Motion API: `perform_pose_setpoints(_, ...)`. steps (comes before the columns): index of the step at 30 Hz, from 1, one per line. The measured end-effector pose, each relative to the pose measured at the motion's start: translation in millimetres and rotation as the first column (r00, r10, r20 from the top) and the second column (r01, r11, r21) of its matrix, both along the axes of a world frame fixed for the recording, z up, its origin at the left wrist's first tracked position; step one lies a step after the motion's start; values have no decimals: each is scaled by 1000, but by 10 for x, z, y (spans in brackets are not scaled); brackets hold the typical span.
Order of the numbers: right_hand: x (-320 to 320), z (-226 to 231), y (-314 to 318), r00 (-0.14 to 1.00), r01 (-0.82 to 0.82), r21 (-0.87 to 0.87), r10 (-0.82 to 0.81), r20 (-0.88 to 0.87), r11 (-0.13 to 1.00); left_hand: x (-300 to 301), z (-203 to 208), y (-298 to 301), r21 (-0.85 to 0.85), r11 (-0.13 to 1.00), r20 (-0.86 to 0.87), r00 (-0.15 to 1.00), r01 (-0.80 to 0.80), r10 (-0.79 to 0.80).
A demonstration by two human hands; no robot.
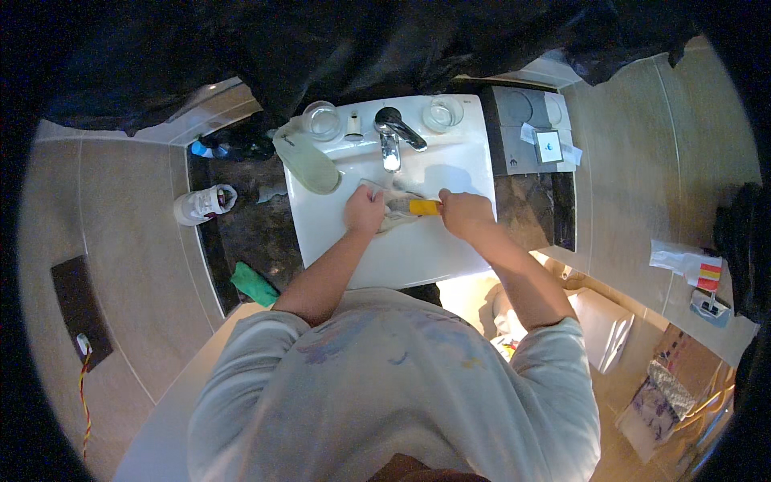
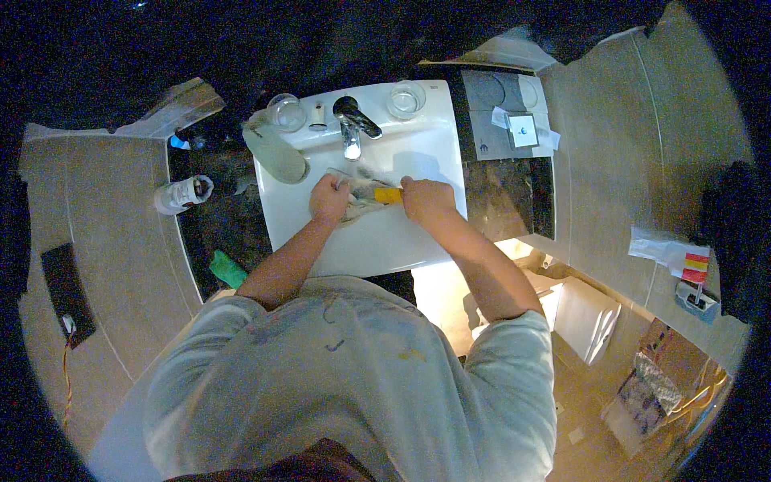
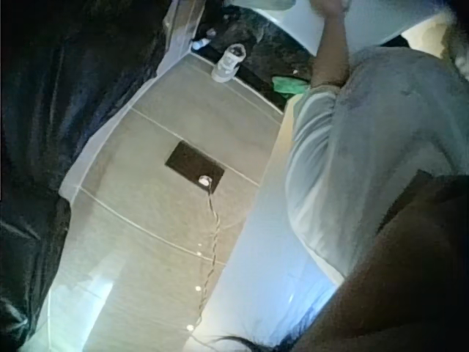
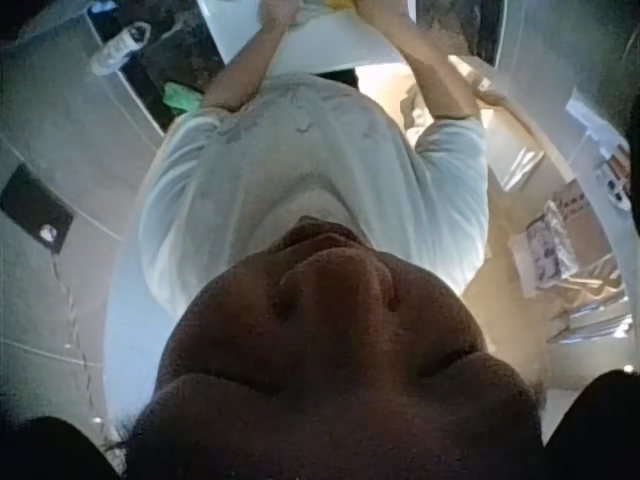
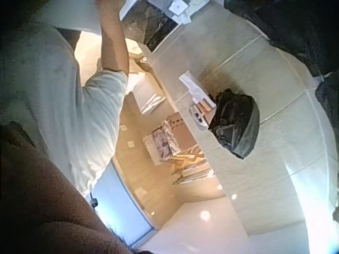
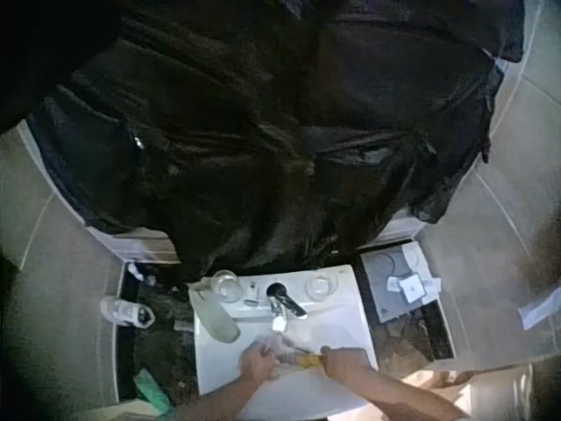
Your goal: The person scrubs a white sneaker in a bathroom sink using a yellow brush and running water. They repeatedly wet, scrub, and rinse the shoe, focusing on the upper and sole areas throughout the clip.
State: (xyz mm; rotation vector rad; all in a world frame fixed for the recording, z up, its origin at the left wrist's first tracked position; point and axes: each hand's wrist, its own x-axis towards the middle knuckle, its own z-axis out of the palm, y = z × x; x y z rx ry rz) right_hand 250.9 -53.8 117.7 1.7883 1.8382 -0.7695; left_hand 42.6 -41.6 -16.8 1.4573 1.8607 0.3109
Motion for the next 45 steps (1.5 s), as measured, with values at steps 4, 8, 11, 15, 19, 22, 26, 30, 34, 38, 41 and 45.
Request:
perform_pose_setpoints(4,-182,-362,-45,996,13,105,-4,-87,994,-176,370,-101,-19,999,78,996,-48,49)
perform_pose_setpoints(8,-555,-791,67,966,6,215,50,-253,977,-341,210,-108,219,972,34,995,82,-91)
perform_pose_setpoints(11,-693,-739,212,978,-26,195,65,-198,980,-268,-10,-165,645,753,41,979,127,-200)
perform_pose_setpoints(15,-569,-526,248,993,69,173,-52,-103,982,-193,17,-169,429,833,-185,936,350,-298)
perform_pose_setpoints(19,-319,-384,120,988,155,129,-154,-21,979,-171,-13,-150,233,902,-197,926,365,-323)
perform_pose_setpoints(22,-437,-376,-64,993,119,138,-115,-36,983,-157,-63,-124,262,900,-179,934,347,-308)
perform_pose_setpoints(26,-744,-592,55,991,-56,293,89,-98,954,-163,-82,-151,277,895,-209,931,351,-300)
perform_pose_setpoints(30,-605,-420,274,997,-16,143,26,-71,990,-177,-11,-157,309,873,-232,920,376,-315)
perform_pose_setpoints(34,-328,-595,-60,978,197,115,-187,-96,974,-176,40,-120,181,927,-206,934,329,-292)
perform_pose_setpoints(38,-257,-898,-491,905,356,33,-336,-262,934,-139,12,-105,190,931,-215,939,311,-269)
perform_pose_setpoints(41,-218,-1126,-528,852,362,-14,-337,-400,932,-140,-20,-116,219,915,-194,934,340,-300)
perform_pose_setpoints(45,-512,-642,-49,947,298,238,-254,-198,925,-174,-30,-133,274,882,-223,917,384,-330)
